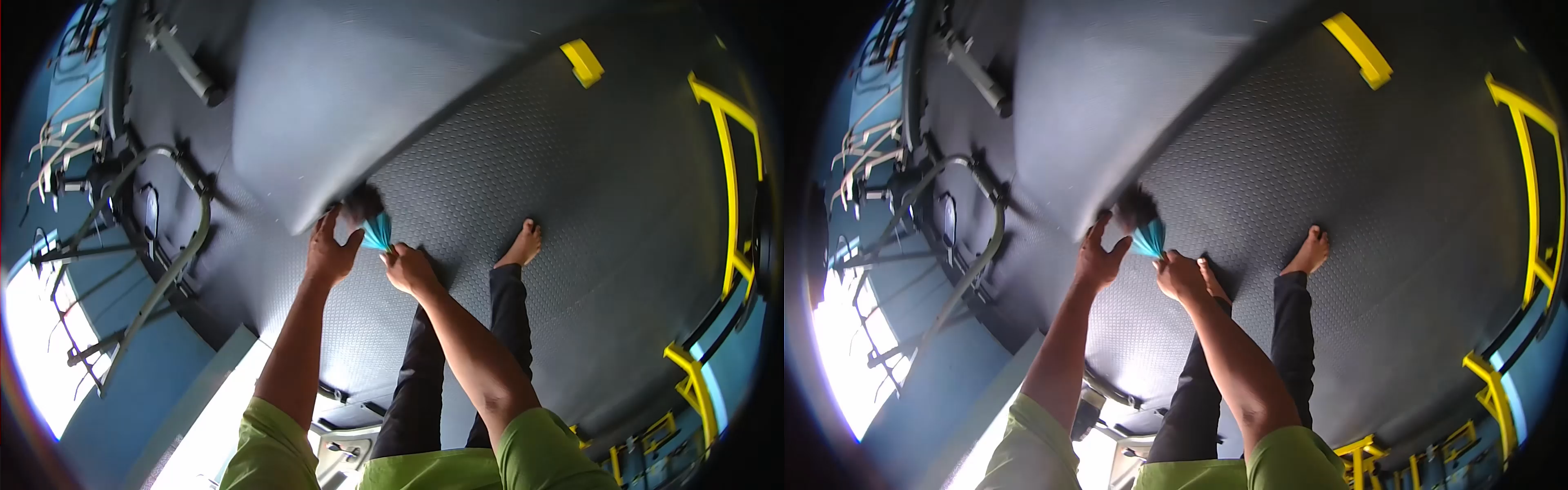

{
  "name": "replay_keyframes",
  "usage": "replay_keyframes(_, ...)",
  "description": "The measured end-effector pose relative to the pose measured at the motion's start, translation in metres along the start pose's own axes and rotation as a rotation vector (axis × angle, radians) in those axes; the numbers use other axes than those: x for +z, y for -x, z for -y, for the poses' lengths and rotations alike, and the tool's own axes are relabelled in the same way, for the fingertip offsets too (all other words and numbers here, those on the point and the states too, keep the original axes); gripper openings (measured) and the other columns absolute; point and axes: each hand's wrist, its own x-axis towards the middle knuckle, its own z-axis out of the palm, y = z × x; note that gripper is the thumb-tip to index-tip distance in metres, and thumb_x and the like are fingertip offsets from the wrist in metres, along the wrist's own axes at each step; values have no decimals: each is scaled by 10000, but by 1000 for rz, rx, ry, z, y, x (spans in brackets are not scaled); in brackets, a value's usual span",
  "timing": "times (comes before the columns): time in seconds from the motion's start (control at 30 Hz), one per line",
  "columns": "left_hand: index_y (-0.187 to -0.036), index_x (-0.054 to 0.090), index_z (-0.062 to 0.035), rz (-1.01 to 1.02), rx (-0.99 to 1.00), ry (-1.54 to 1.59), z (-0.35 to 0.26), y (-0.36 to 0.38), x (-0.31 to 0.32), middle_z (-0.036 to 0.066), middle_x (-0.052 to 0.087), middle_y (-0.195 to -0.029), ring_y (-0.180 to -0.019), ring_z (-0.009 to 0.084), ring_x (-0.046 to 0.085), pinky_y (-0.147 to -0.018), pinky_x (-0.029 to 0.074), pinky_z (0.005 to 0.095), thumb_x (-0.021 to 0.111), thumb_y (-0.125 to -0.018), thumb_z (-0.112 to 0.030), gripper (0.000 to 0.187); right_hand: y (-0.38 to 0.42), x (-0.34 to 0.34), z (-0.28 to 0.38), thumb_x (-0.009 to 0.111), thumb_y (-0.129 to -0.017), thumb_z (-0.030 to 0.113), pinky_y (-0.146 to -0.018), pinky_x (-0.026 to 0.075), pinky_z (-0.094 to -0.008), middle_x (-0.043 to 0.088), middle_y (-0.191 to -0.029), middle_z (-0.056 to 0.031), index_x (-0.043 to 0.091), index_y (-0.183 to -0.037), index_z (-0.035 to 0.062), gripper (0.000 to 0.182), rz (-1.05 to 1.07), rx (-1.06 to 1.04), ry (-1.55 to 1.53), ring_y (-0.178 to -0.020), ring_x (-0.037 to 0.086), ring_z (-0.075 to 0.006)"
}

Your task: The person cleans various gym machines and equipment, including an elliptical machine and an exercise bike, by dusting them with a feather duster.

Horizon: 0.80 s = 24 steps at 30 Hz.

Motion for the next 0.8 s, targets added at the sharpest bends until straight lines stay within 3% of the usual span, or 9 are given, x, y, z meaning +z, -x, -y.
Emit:
replay_keyframes(0.13, -1471, 416, -62, -109, -30, 114, 44, 14, 5, 240, 493, -1427, -1330, 415, 465, -1115, 393, 464, 730, -847, -341, 752, 40, 5, 18, 410, -1038, 362, -1092, 363, -517, 609, -1275, -259, 607, -1145, 6, 421, 87, -29, 200, -1197, 593, -380)
replay_keyframes(0.2, -1503, 367, -58, -125, -115, 168, 60, 31, -13, 266, 478, -1428, -1329, 425, 463, -1114, 394, 470, 732, -836, -344, 812, 43, 63, -12, 386, -1048, 333, -1105, 339, -527, 580, -1320, -267, 603, -1220, -6, 438, -221, -446, 405, -1213, 582, -375)
replay_keyframes(0.3, -1532, 321, -59, -92, -187, 232, 87, 48, -18, 300, 461, -1429, -1348, 436, 443, -1111, 393, 471, 712, -841, -375, 855, 83, 64, 28, 457, -1017, 456, -997, 454, -553, 662, -1176, -269, 624, -1209, -16, 536, -26, -37, -96, -1115, 644, -383)
replay_keyframes(0.33, -1531, 323, -55, -57, -205, 229, 100, 52, -13, 299, 468, -1424, -1339, 437, 454, -1103, 402, 467, 704, -845, -384, 851, 97, 73, 28, 495, -996, 485, -729, 569, -509, 707, -871, -250, 643, -1099, -27, 542, -31, 8, -41, -817, 718, -366)
replay_keyframes(0.4, -1503, 374, -65, 32, -233, 259, 106, 69, -21, 291, 544, -1355, -1262, 423, 542, -1046, 458, 454, 683, -860, -401, 789, 141, 64, 65, 514, -988, 495, -305, 396, -364, 542, -513, -123, 587, -899, -17, 524, 187, 153, -244, -338, 536, -236)
replay_keyframes(0.43, -1435, 455, -84, 69, -215, 361, 100, 82, -31, 271, 622, -1244, -1158, 409, 621, -973, 509, 455, 660, -871, -421, 688, 163, 61, 78, 585, -990, 432, -305, 338, -286, 499, -550, -30, 567, -980, 46, 387, 249, 265, -330, -341, 450, -124)
replay_keyframes(0.47, -1359, 513, -110, 50, -65, 424, 103, 95, -34, 233, 659, -1191, -1105, 397, 652, -927, 531, 462, 652, -874, -419, 591, 184, 59, 85, 590, -987, 436, -303, 330, -287, 498, -542, -32, 559, -940, 49, 391, 262, 312, -377, -329, 434, -120)
replay_keyframes(0.6, -1449, 453, -180, 235, -219, 261, 115, 165, -33, 206, 663, -1214, -1145, 388, 634, -947, 530, 467, 626, -866, -517, 696, 272, 31, 134, 567, -1004, 401, -275, 265, -290, 481, -493, -30, 557, -877, 67, 357, 341, 347, -225, -297, 410, -124)
replay_keyframes(0.8, -1478, 405, -103, 178, -229, 573, 95, 301, -121, 225, 599, -1329, -1236, 383, 579, -1035, 466, 446, 655, -861, -496, 773, 375, -21, 184, 643, -968, 350, -349, 353, -276, 526, -582, -28, 547, -806, 70, 337, 416, 203, 53, -395, 454, -94)
